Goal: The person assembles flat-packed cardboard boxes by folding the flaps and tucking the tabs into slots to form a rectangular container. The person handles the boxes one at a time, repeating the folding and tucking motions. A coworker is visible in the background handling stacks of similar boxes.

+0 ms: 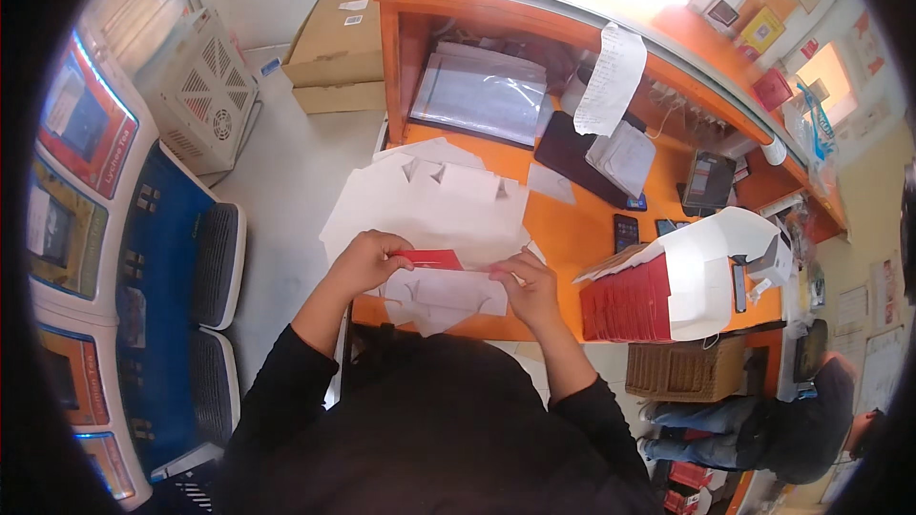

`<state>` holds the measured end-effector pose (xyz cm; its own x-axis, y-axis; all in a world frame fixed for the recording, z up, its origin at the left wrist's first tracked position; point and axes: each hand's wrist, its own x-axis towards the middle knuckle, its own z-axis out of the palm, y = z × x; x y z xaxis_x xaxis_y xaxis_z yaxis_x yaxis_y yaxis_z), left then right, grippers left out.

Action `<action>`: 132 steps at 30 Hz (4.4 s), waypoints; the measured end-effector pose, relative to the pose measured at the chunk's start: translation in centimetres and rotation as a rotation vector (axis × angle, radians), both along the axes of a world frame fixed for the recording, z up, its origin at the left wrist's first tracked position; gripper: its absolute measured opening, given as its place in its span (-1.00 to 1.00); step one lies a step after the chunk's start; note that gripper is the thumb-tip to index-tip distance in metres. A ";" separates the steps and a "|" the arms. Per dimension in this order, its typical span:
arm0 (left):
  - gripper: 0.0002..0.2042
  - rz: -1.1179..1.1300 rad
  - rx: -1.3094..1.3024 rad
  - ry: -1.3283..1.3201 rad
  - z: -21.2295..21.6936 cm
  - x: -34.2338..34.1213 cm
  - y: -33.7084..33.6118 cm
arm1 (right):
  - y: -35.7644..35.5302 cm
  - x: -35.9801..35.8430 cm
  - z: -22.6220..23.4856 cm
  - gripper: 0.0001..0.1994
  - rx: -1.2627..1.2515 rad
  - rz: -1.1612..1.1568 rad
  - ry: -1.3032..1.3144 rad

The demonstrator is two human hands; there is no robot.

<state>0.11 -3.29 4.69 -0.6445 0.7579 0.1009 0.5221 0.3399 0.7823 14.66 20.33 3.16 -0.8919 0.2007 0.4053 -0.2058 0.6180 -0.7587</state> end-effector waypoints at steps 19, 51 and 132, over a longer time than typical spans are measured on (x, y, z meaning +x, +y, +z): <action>-0.60 -0.381 -0.344 0.386 -6.4 3.6 2.2 | 0.3 3.0 -5.2 -0.70 0.465 0.030 -0.347; -0.53 -0.053 -0.080 -1.051 -4.2 4.7 -2.2 | -2.0 -3.4 4.0 -0.82 0.460 0.185 -0.281; -0.54 0.439 0.661 0.026 4.7 7.1 2.6 | -5.8 4.6 6.8 -0.40 -0.661 -0.096 0.044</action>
